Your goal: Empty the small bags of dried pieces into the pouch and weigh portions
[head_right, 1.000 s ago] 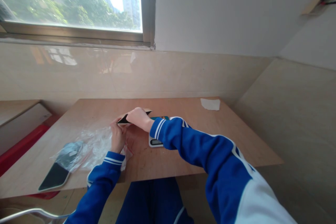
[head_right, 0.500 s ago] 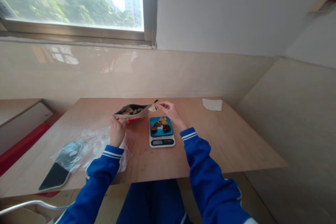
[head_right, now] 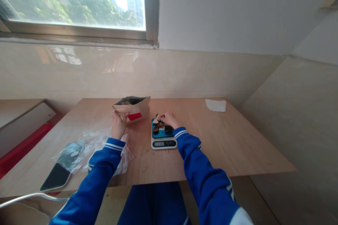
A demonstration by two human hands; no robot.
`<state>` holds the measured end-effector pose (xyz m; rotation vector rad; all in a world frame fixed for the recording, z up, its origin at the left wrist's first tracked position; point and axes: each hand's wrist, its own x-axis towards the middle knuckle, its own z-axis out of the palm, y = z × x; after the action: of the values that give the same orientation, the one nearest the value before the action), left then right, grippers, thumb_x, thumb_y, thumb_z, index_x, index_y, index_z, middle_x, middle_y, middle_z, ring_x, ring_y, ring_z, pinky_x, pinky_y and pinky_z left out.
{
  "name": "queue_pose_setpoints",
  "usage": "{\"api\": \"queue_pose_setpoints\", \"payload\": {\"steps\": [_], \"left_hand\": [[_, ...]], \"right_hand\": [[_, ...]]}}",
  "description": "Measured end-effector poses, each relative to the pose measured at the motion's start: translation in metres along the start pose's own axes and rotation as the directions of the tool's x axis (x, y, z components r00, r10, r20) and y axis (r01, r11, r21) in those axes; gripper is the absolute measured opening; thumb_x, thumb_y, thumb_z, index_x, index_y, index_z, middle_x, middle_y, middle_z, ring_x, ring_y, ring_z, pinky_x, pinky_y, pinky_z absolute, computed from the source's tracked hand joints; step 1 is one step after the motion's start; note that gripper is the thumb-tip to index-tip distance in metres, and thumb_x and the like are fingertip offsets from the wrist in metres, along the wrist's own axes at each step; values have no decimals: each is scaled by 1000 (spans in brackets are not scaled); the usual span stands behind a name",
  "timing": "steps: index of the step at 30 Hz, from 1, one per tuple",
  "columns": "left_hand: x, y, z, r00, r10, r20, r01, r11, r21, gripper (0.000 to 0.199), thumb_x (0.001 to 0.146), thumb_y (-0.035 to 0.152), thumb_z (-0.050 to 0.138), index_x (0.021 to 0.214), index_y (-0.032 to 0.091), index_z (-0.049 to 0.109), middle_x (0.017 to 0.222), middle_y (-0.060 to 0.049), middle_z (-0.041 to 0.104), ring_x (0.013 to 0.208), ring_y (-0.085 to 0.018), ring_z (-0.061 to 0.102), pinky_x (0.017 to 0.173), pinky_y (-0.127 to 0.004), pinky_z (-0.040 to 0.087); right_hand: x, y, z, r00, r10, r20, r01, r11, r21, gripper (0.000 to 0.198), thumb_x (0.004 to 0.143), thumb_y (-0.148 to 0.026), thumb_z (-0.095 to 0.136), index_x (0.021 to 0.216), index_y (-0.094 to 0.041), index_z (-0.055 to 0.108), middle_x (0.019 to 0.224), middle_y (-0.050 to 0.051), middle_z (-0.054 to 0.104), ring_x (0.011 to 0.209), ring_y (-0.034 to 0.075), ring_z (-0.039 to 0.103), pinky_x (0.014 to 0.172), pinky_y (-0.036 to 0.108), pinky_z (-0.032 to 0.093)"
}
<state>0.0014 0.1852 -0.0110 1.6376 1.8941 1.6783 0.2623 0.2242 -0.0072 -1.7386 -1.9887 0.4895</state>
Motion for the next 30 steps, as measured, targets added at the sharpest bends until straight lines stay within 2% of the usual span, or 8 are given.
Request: {"api": "queue_pose_setpoints", "payload": {"steps": [2, 4, 7, 12, 16, 21, 25, 30], "left_hand": [[2, 0, 0, 1000, -16, 5, 16, 1000, 1, 45, 83, 50, 57, 109, 16, 43, 110, -16, 51, 118, -36, 52, 98, -55, 43], [5, 0, 1, 999, -31, 14, 31, 1000, 3, 45, 83, 50, 58, 109, 17, 43, 111, -15, 51, 117, -35, 52, 97, -55, 44], [15, -2, 1, 998, -53, 29, 53, 999, 5, 42, 82, 48, 59, 107, 18, 43, 111, -15, 51, 118, -35, 51, 98, -54, 44], [45, -8, 8, 993, -107, 45, 107, 994, -10, 39, 81, 40, 61, 105, 15, 42, 110, -17, 51, 119, -37, 50, 101, -56, 40], [54, -13, 15, 988, -145, 49, 147, 988, -37, 40, 81, 38, 62, 106, 16, 41, 110, -17, 51, 117, -35, 50, 102, -57, 39], [44, -16, 17, 988, -146, 54, 149, 988, -48, 42, 80, 43, 60, 108, 18, 38, 112, -15, 49, 121, -35, 49, 103, -56, 38], [38, -15, 16, 989, -134, 60, 137, 989, -49, 41, 80, 43, 59, 105, 19, 38, 110, -14, 50, 120, -35, 50, 102, -56, 38], [36, -14, 15, 992, -111, 55, 113, 992, -48, 38, 80, 43, 58, 103, 21, 37, 110, -14, 50, 119, -34, 50, 103, -55, 38]], "right_hand": [[-2, -3, -4, 998, 19, -60, -22, 999, -45, 21, 74, -38, 74, 84, -19, 77, 102, 12, 67, 109, 30, 55, 94, 41, 38], [-4, -4, -11, 994, 25, -103, -31, 998, -56, 24, 77, -38, 71, 92, -20, 75, 109, 13, 63, 114, 31, 51, 97, 45, 36], [-11, 0, -21, 987, 20, -160, -26, 999, -33, 22, 86, -37, 61, 96, -21, 73, 106, 11, 63, 111, 29, 53, 96, 45, 36], [-44, 29, -28, 957, 5, -291, 7, 999, 42, 23, 89, -35, 53, 95, -24, 73, 101, 8, 64, 104, 25, 55, 95, 42, 38], [-84, 64, -10, 907, 56, -417, -14, 995, 103, 30, 89, -30, 45, 95, -20, 72, 92, 10, 62, 93, 24, 56, 88, 41, 43], [-121, 97, 23, 844, 123, -522, -49, 987, 152, 31, 85, -27, 42, 88, -17, 71, 86, 11, 59, 85, 26, 55, 80, 43, 45], [-124, 101, 32, 833, 114, -541, -33, 987, 157, 30, 84, -23, 41, 85, -18, 71, 86, 11, 60, 86, 25, 55, 80, 41, 45], [-123, 100, 33, 847, 99, -523, -34, 991, 132, 29, 83, -21, 42, 82, -17, 70, 87, 12, 61, 85, 26, 55, 80, 41, 45]]}}
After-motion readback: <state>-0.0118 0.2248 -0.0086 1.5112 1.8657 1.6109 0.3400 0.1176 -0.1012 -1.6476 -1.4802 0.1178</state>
